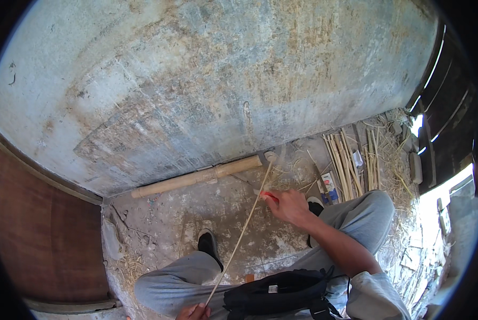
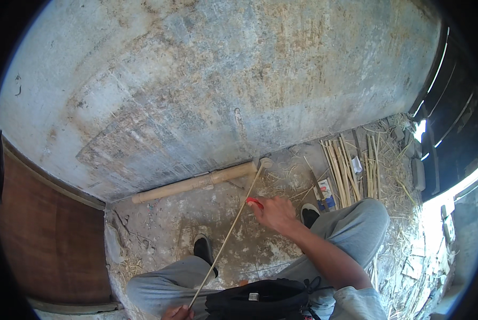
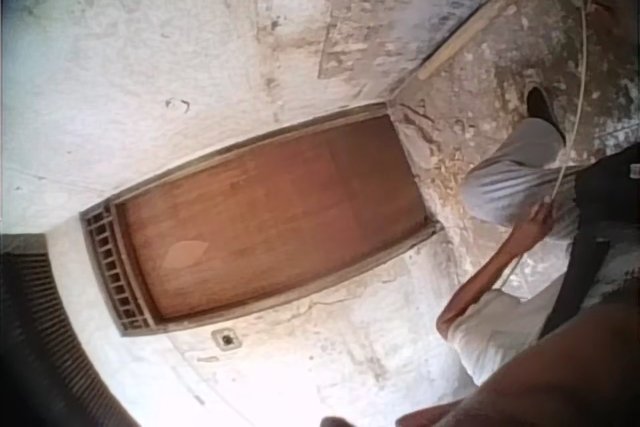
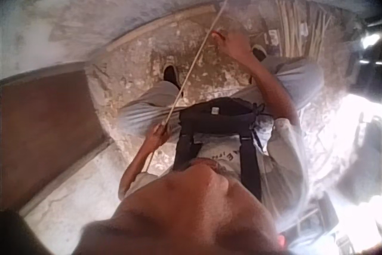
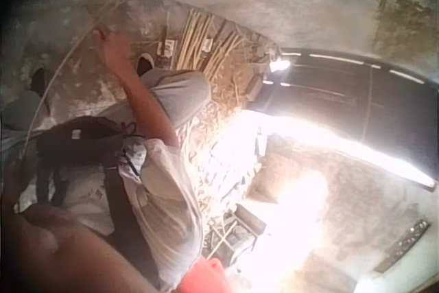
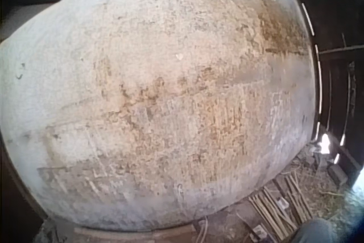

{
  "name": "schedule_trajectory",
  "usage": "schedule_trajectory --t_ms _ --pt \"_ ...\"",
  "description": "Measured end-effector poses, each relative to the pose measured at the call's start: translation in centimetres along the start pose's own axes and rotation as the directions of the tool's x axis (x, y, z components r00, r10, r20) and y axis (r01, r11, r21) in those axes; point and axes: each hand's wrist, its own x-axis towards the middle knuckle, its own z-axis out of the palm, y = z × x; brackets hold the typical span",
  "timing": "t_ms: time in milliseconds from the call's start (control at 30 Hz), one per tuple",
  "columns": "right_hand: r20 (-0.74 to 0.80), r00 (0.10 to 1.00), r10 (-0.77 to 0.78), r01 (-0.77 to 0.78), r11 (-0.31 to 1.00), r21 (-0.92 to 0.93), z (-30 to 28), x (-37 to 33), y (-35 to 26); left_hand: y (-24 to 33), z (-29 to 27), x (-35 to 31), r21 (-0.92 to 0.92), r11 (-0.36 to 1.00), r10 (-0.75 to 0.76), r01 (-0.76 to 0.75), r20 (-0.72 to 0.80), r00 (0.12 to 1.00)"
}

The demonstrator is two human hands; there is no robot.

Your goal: The person sharpens a thin bamboo stick using a small red utility knife, peeling off thin shavings by hand while sitting on the floor.

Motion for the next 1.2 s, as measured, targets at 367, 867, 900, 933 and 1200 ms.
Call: schedule_trajectory --t_ms 367,867,900,933,1200 --pt "-0.029 0.992 0.125 -0.127 0.989 -0.070 0.3 0.5 1.9 4.1 -8.7 1.2 -0.435 -0.063 -0.481 0.898 0.802 0.354" --pt "-0.001 0.970 0.242 -0.240 0.963 -0.122 2.8 2.5 6.2 4.8 -12.9 -0.7 -0.405 -0.245 -0.436 0.881 0.857 0.273" --pt "0.000 0.970 0.245 -0.243 0.963 -0.116 2.3 2.7 6.6 3.5 -12.8 -3.8 -0.388 -0.308 -0.438 0.868 0.868 0.233" --pt "-0.024 0.965 0.260 -0.261 0.960 -0.107 1.4 3.1 6.8 2.4 -12.9 -5.4 -0.371 -0.368 -0.434 0.853 0.880 0.195" --pt "-0.003 0.967 0.256 -0.255 0.966 0.040 1.0 1.2 2.6 2.8 -10.4 -2.4 -0.508 -0.202 -0.527 0.837 0.777 0.345"
